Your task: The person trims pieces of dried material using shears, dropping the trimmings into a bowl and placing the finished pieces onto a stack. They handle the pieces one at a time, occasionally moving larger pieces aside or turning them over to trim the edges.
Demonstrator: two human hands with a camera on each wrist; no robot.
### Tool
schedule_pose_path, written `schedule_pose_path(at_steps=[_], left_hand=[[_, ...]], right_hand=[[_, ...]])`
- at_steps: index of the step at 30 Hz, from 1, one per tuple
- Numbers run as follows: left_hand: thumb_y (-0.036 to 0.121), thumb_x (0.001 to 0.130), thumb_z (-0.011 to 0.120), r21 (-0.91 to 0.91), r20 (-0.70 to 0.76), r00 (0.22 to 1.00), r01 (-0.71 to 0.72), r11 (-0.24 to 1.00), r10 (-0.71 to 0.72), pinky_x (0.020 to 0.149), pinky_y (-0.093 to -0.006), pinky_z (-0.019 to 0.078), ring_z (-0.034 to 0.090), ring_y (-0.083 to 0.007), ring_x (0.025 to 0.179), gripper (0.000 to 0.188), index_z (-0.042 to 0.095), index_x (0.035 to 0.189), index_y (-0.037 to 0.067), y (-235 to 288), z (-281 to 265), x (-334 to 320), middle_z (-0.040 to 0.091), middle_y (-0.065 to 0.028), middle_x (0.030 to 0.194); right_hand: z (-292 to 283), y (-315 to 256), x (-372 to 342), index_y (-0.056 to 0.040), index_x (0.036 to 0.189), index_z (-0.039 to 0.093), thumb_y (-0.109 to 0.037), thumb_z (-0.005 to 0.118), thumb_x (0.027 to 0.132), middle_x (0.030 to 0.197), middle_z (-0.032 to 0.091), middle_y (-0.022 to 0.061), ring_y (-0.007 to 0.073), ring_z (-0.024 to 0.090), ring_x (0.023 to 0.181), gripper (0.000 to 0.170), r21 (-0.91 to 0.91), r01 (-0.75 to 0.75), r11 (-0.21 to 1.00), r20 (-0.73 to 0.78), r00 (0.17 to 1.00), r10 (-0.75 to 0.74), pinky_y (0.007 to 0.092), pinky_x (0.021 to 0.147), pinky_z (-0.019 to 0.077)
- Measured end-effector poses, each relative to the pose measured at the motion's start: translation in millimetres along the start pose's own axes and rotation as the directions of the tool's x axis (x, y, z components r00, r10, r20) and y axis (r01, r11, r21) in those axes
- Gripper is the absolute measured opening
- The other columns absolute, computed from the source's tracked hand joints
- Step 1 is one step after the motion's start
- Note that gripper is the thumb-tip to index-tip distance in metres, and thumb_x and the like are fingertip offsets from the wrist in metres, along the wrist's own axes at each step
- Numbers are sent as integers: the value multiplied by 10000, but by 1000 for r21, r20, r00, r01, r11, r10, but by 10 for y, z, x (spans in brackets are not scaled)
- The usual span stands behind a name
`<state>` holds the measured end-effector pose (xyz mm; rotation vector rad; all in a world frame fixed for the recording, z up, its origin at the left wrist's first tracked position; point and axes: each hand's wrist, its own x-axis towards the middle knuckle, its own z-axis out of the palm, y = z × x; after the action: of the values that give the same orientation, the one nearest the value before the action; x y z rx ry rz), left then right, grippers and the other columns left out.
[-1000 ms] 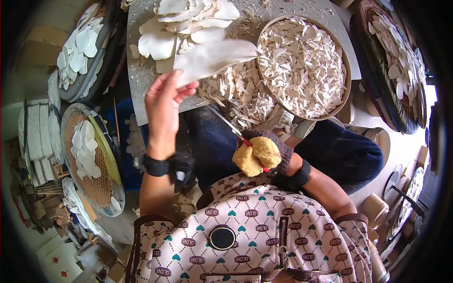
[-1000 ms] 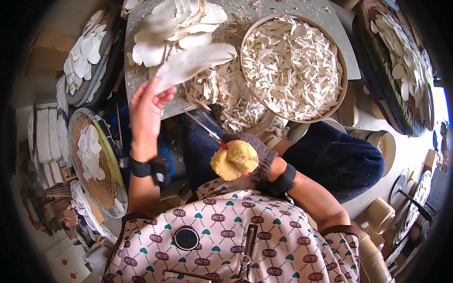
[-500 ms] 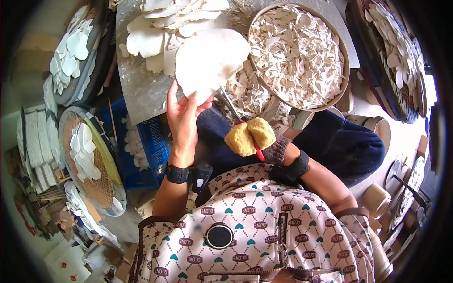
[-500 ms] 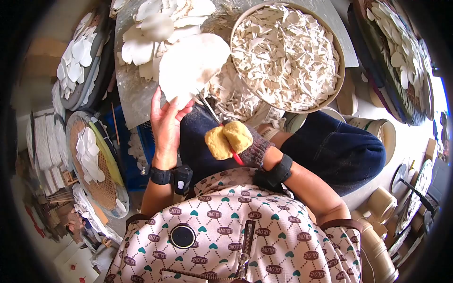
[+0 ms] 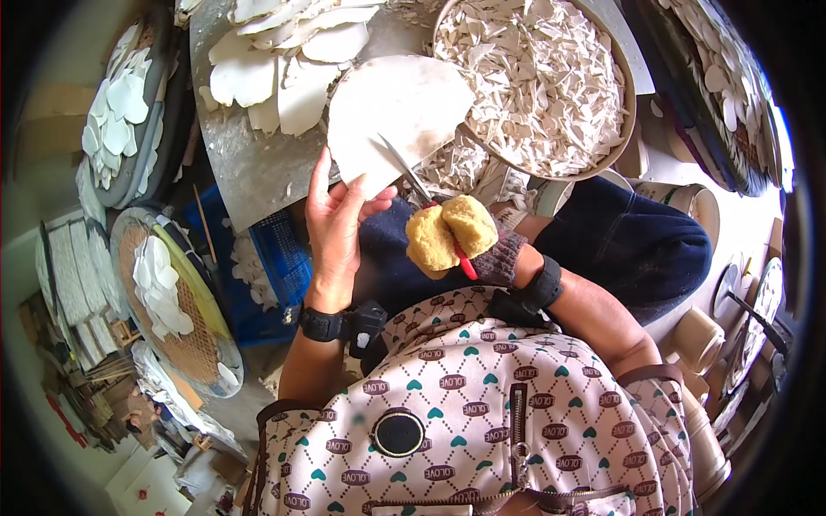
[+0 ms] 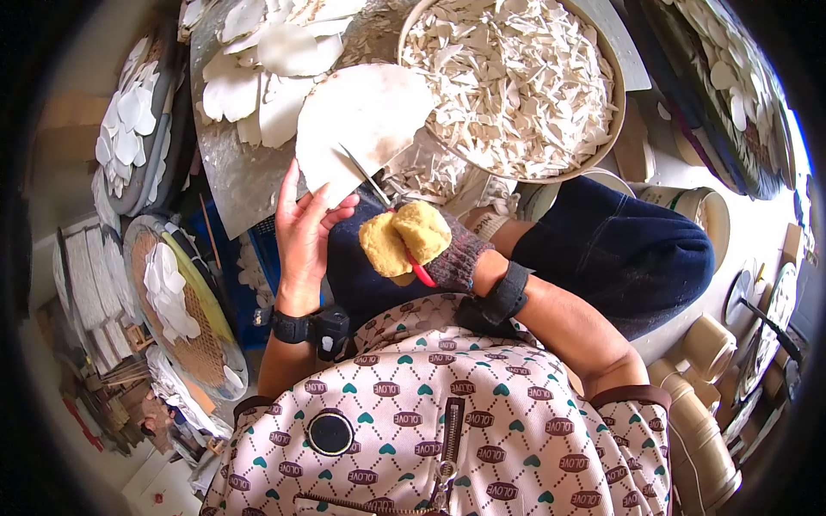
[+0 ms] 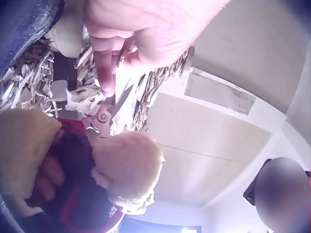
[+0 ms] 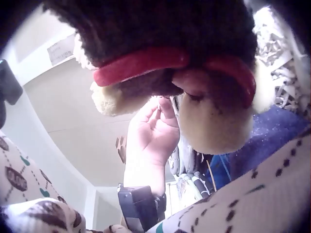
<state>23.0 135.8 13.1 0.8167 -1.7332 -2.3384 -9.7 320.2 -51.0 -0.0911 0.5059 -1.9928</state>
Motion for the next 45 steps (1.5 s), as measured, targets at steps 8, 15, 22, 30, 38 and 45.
schedule_pose_path(at_steps=[8,15,22,30,38,45], left_hand=[[109,850,577,49,32,998,51,998,-52,645,-275,541,642,-206,780,672,164,1371,10,53,-26,21,616,-169,962],[239,880,529,220,155,988,-6,976,-29,803,-288,474,570,-148,953,522,339,1307,6,459,-452,582,575,-99,1068],[224,845,591,487,420,865,40,872,-275,737,-199,439,549,-54,813,304,578,1067,18,789,-428,1212,603,-15,933],[158,799,647,420,495,833,18,907,-245,661,-164,429,532,-19,681,119,643,855,53,894,-456,1167,606,50,749],[101,813,605,-234,41,993,114,966,-108,810,-272,481,575,-153,932,238,563,1030,14,755,-1119,1118,600,-73,1027],[47,809,585,-273,-123,992,-32,962,-2,717,-280,479,581,-125,863,231,530,1033,63,301,-595,653,599,-44,997]], right_hand=[[-54,7,-14,17,1086,501,-152,555,875,1058,590,118,169,583,957,276,-161,32,986,-45,998,-40,291,834,481],[-145,12,-79,57,1118,487,-147,496,903,1104,553,166,246,563,998,297,147,-109,983,13,994,109,353,880,464],[-241,71,-161,62,1108,488,-140,509,896,1114,552,155,222,567,1002,294,-356,-211,910,-129,976,176,354,891,468],[249,-527,-156,-34,1003,554,-105,655,767,977,605,96,178,586,905,266,-931,113,346,131,991,30,286,818,464],[-115,-424,-307,-11,1134,478,-86,493,895,1145,536,101,183,544,1032,251,-19,-197,980,180,964,197,304,936,422],[-170,2,110,48,934,566,-110,495,884,914,624,122,208,602,878,180,-246,105,964,56,994,-94,323,793,487]])
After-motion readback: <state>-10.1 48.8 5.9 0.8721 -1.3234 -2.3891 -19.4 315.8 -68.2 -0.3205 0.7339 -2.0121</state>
